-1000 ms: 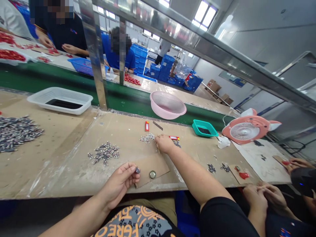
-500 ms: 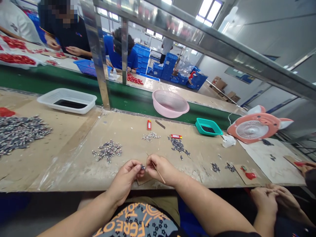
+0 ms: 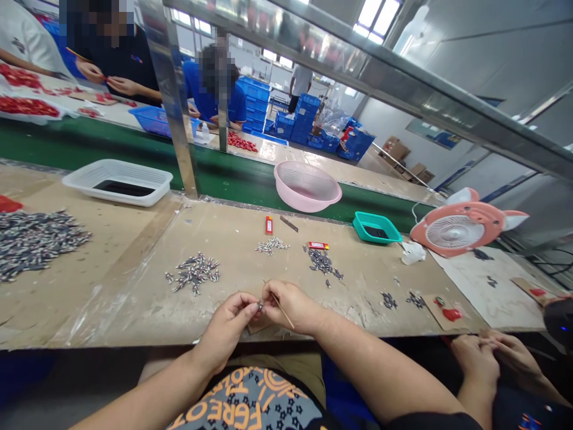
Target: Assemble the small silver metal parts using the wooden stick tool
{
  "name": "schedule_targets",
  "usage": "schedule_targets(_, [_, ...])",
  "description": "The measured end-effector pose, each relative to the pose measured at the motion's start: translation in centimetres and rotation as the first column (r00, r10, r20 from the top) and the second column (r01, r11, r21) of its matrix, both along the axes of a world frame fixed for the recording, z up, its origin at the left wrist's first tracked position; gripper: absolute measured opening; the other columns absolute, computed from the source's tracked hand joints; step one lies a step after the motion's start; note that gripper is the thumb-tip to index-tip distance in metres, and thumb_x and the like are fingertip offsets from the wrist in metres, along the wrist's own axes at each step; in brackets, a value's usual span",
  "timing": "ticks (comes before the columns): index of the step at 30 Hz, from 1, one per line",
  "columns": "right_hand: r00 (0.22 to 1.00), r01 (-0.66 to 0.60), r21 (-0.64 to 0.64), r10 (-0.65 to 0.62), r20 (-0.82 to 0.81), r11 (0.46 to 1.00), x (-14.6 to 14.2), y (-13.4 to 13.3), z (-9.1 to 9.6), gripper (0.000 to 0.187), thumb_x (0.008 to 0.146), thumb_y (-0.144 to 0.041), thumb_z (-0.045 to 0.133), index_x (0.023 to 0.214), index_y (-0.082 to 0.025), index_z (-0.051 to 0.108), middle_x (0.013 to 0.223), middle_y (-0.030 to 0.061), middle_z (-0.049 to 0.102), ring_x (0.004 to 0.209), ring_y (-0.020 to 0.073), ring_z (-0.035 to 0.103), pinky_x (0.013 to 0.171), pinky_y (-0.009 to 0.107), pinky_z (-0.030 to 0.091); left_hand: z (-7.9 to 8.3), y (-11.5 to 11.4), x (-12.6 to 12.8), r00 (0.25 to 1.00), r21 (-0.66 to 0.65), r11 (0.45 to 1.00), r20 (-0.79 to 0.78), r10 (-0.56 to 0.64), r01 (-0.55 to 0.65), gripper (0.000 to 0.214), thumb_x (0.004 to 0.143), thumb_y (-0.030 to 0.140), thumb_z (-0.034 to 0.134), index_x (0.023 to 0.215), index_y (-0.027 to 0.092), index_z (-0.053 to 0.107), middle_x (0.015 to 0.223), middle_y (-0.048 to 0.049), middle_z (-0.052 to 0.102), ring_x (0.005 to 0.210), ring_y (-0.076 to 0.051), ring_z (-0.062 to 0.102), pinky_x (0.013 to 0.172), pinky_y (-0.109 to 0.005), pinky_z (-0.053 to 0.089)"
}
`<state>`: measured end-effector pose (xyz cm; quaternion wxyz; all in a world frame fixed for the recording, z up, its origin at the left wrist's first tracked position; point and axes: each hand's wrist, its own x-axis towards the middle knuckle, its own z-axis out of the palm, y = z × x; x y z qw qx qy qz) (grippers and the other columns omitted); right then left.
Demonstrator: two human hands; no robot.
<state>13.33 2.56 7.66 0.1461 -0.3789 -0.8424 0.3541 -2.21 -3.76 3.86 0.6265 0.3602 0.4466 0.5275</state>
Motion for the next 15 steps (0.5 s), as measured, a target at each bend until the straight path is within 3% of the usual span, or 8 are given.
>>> schedule_targets(5, [0.999, -0.031, -0.01, 0.032, 0.029, 0.999, 0.0, 0.0, 0.2, 0.013, 0.073, -0.012, 0.058, 0.082, -0.019, 0.05, 0.069, -0.0029, 0.058, 0.06, 0.0095, 0.052, 0.056, 0.018, 0.039, -0.7, -0.2, 0.0, 0.999, 0.018, 0.999, -0.015, -0.04, 0.04, 0.01, 0.079, 0.027, 0.064, 0.085, 0.02, 0.061, 0.08, 0.0004, 0.062, 0.077, -0.014, 0.054, 0.068, -0.022, 0.042])
schedule_targets(15, [0.999, -0.037, -0.098, 0.033, -0.04, 0.995, 0.1, -0.6, 1.3, 0.016, 0.073, -0.016, 0.06, 0.084, -0.019, 0.049, 0.072, -0.0026, 0.056, 0.065, 0.0108, 0.052, 0.058, 0.02, 0.04, -1.1, -0.7, 0.0, 0.996, 0.025, 0.998, 0.072, 0.049, -0.051, 0.028, 0.081, 0.025, 0.061, 0.105, 0.024, 0.048, 0.084, 0.0015, 0.058, 0.08, -0.013, 0.054, 0.073, -0.024, 0.045])
